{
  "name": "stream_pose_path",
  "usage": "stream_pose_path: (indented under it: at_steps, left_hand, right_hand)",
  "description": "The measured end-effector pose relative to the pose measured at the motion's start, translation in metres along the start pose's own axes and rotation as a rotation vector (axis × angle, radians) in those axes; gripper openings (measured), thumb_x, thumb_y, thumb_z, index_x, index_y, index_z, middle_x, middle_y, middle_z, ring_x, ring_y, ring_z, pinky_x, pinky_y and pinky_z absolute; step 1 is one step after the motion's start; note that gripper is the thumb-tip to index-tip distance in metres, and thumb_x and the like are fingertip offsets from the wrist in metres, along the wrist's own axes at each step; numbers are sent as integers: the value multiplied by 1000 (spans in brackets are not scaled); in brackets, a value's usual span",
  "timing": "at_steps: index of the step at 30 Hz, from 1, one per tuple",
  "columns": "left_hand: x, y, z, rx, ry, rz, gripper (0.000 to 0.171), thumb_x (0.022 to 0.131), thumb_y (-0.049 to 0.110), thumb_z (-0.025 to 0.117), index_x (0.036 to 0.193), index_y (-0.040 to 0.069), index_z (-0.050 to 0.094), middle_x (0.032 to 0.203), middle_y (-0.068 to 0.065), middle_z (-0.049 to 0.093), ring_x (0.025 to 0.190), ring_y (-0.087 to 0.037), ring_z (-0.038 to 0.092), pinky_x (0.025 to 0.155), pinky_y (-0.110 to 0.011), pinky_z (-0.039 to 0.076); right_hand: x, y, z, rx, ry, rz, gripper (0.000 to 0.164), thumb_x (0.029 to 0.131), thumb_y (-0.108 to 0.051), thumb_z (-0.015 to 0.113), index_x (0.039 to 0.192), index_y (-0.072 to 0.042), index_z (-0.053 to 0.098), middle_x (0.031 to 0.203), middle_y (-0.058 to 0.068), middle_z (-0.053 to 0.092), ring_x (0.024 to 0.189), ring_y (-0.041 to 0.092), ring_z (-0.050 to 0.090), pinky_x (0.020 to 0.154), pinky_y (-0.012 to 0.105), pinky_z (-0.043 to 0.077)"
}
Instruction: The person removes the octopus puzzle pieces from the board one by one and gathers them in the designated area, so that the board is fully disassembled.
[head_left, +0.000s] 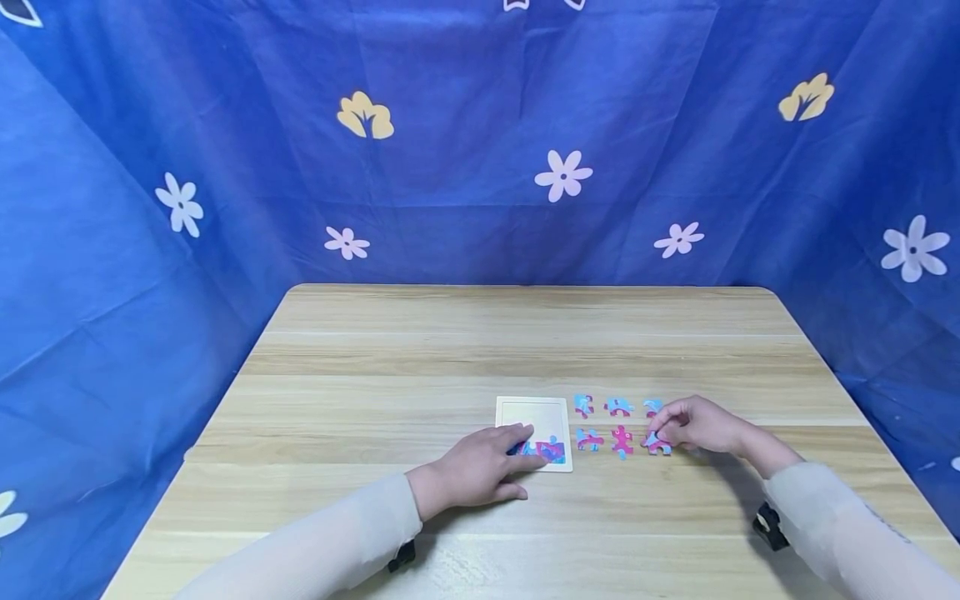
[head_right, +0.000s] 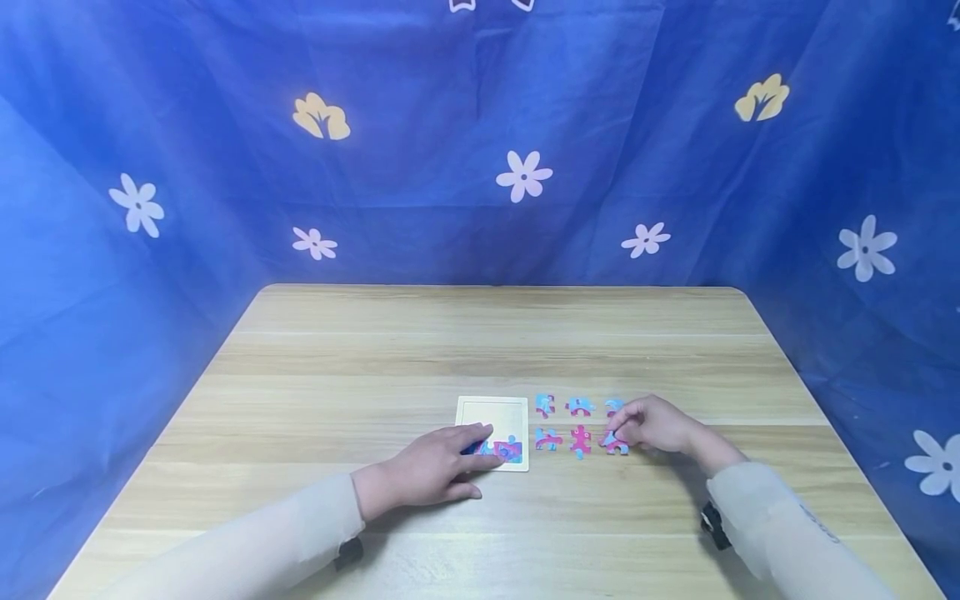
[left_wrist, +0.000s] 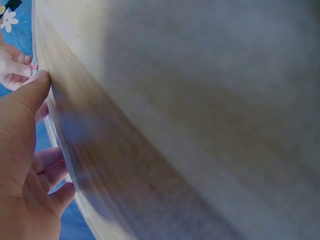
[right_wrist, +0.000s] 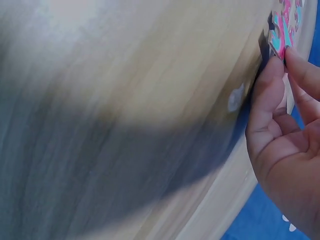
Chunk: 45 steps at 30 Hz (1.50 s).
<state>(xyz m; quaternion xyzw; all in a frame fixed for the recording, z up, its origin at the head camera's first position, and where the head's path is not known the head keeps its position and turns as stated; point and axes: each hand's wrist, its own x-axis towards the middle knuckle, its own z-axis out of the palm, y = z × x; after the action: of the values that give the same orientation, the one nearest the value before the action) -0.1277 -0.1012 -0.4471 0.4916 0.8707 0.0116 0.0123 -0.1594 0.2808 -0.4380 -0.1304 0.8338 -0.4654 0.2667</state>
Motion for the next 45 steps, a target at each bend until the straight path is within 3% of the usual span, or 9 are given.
stream_pose_path:
  at_steps: [3, 11, 24, 40, 45]
  left_hand:
    - [0, 0, 1, 3, 3, 2, 50, 92, 52, 54, 138, 30, 53, 146, -14, 40, 133, -26, 38, 109, -36, 32]
    - [0, 1, 1, -6, -2, -4, 50, 93, 52, 53, 138, 30, 52, 146, -14, 39, 133, -26, 38, 109, -36, 31]
    - [-1, 1, 0, -12, -12, -4, 51, 93, 52, 53, 139, 32, 50, 147, -14, 38, 134, -26, 36, 110, -37, 30]
    - [-3, -1, -2, -66, -10, 20, 53, 94, 49, 54, 142, 28, 47, 149, -15, 35, 136, -27, 33, 110, -37, 29]
    - [-3, -1, -2, -77, -21, 16, 53, 94, 49, 53, 142, 28, 47, 150, -15, 34, 137, -27, 31, 111, -37, 28]
  right_hand:
    - [-1, 2, -1, 1, 1, -5, 13, 89, 1, 59, 99, 4, 67, 90, 10, 70, 51, 8, 39, 45, 19, 36]
    - [-1, 4, 0, -20, 40, 14, 13, 86, 4, 60, 97, 4, 68, 78, 7, 61, 51, 8, 40, 45, 19, 37]
    - [-2, 4, 2, -42, 91, 33, 8, 86, -3, 66, 92, 3, 65, 70, 5, 60, 51, 11, 42, 45, 23, 43]
    - [-2, 5, 2, -63, 113, 52, 12, 85, -4, 68, 94, 2, 63, 71, 5, 59, 54, 14, 45, 47, 25, 46]
    - [-3, 3, 0, -53, 108, 54, 12, 85, -4, 68, 94, 3, 63, 79, 7, 64, 58, 15, 49, 49, 26, 47]
